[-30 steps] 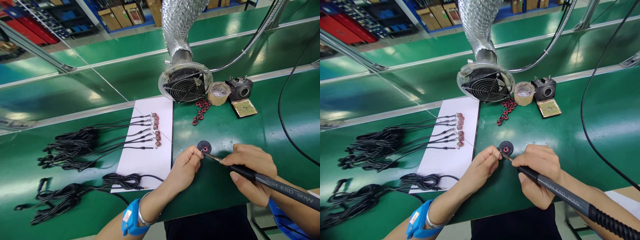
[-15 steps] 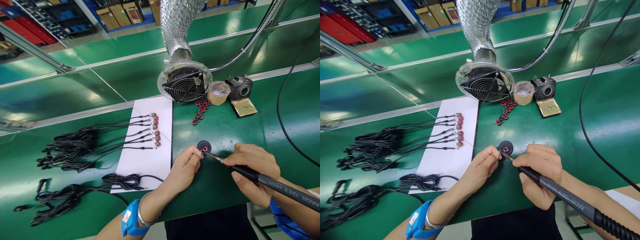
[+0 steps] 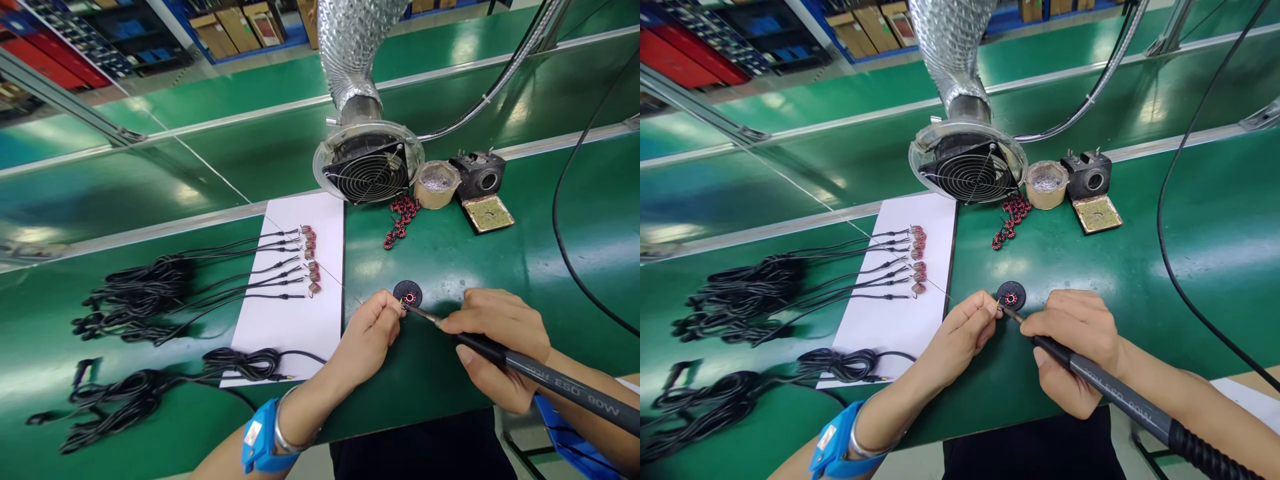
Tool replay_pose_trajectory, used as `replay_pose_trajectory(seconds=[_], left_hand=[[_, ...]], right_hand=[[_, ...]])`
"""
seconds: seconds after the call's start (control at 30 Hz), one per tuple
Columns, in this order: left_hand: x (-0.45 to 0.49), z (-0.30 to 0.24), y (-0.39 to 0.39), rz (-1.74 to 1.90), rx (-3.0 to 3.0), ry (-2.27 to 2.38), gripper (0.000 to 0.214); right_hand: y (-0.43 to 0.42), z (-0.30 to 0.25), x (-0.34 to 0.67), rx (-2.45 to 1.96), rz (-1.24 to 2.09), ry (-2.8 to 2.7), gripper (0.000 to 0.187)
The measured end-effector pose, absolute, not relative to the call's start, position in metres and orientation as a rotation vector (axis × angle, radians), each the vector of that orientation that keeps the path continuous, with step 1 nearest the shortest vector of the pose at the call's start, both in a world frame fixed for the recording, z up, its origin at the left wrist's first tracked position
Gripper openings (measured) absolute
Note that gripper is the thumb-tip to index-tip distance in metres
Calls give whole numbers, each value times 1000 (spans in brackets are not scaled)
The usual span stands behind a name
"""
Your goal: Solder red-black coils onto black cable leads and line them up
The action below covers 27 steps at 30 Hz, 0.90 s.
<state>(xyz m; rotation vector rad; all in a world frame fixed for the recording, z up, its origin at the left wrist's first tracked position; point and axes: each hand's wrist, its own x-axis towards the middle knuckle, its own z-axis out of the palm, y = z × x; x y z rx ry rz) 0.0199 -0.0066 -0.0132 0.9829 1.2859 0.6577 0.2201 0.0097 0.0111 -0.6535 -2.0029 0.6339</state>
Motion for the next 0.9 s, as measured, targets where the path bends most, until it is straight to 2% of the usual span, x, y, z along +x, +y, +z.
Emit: replay_pose_trajectory(seconds=[0.9], left_hand=[[19,-15,-5,661,884,1270,23]], right_hand=[[11,14,221,-719,544,-1925,23]])
